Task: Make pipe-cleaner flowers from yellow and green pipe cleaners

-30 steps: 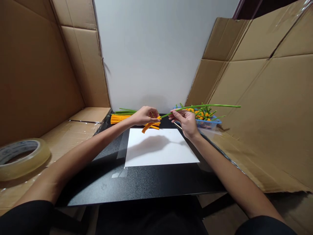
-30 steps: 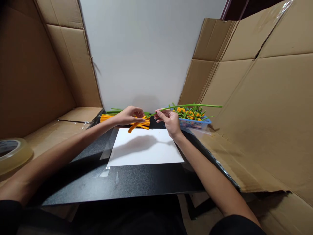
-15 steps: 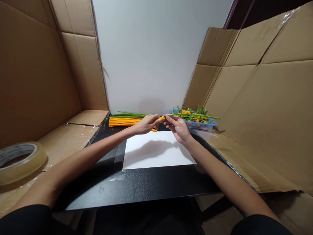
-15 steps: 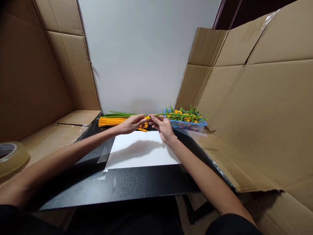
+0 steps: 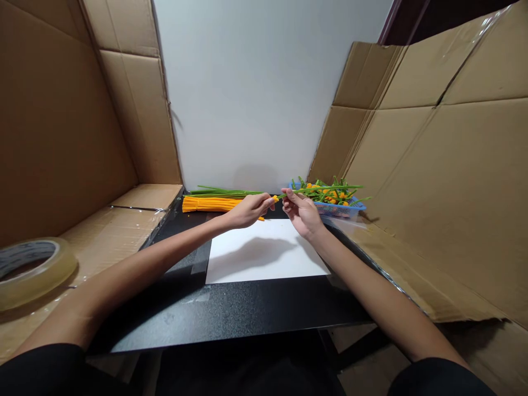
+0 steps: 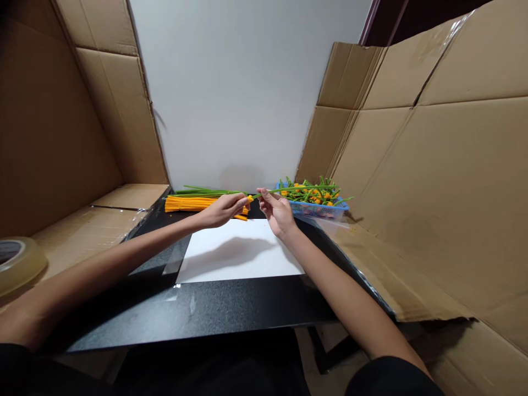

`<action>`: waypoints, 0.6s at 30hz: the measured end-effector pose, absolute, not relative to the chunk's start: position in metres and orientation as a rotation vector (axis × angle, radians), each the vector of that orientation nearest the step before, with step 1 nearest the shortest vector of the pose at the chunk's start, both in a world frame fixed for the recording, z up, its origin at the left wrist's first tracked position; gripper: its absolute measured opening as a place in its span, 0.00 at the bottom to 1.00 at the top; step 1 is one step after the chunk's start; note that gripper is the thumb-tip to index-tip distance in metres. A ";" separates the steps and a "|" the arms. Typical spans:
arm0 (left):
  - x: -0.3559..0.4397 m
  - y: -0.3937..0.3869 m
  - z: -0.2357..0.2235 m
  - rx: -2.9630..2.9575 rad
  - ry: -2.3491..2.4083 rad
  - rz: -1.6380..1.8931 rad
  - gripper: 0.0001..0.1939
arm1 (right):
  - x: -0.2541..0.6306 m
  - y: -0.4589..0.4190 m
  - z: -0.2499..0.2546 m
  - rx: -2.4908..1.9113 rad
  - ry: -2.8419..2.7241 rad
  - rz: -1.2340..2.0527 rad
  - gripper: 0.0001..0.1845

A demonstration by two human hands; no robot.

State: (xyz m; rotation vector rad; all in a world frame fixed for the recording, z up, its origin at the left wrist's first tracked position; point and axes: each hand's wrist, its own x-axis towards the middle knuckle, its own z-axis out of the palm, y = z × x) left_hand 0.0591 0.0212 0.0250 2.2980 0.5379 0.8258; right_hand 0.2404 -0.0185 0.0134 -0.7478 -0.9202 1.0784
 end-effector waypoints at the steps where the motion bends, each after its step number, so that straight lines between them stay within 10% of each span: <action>1: 0.059 0.021 0.025 2.305 0.519 0.823 0.23 | 0.239 -0.018 0.012 -0.751 -0.950 1.094 0.24; 18: 0.059 0.022 0.028 2.167 0.477 0.810 0.23 | 0.235 -0.016 0.005 -0.703 -0.976 1.085 0.21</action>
